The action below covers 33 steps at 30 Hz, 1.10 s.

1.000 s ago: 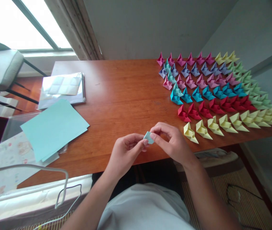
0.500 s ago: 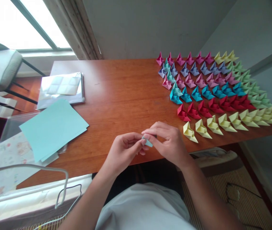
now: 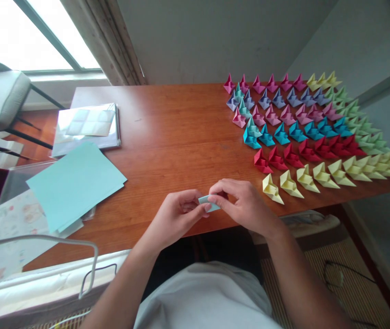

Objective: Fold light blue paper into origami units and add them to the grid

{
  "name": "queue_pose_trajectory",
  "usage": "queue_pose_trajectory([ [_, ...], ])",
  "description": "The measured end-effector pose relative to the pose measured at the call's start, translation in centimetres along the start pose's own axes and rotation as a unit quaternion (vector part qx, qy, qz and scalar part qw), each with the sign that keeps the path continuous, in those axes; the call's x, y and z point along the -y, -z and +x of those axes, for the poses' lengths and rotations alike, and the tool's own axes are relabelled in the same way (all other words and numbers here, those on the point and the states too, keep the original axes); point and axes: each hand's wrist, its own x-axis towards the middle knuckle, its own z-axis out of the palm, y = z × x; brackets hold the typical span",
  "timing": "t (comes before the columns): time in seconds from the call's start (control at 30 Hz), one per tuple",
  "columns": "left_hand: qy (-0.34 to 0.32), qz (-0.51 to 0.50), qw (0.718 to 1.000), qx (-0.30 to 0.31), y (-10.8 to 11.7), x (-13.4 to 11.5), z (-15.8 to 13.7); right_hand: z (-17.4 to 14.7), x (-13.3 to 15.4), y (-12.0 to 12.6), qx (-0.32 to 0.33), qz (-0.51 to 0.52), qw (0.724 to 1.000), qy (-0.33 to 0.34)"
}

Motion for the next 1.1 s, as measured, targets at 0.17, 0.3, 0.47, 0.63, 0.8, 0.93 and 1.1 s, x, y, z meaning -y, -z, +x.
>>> queue_pose_trajectory([
  [0.17, -0.025, 0.016, 0.998, -0.051, 0.5, 0.0, 0.5, 0.1, -0.4, -1.0, -0.053, 0.082, 0.992, -0.074],
  [0.3, -0.037, -0.018, 0.987, -0.156, -0.3, -0.2, 0.6, -0.1, -0.9, -2.9, -0.093, 0.140, 0.980, -0.106],
  [0.47, -0.039, -0.043, 0.988, -0.145, -0.7, -0.2, 0.6, -0.3, -0.8, -3.5, -0.119, 0.132, 0.980, -0.085],
  [0.63, -0.049, -0.016, 0.994, -0.092, 0.1, 0.1, 0.4, -0.1, -0.4, -2.2, -0.036, 0.120, 0.988, -0.090],
  [0.8, -0.075, 0.047, 0.989, -0.118, 0.4, 1.1, 0.4, 0.2, -0.5, -2.2, -0.025, 0.082, 0.992, -0.090],
  [0.93, -0.111, 0.218, 0.958, -0.150, 0.3, 1.3, 0.6, 0.4, -1.0, -2.9, -0.067, 0.027, 0.996, -0.057],
  [1.1, -0.204, 0.457, 0.831, -0.245, 0.3, 1.7, 0.7, 0.7, -2.0, -3.3, -0.075, -0.112, 0.990, -0.030],
])
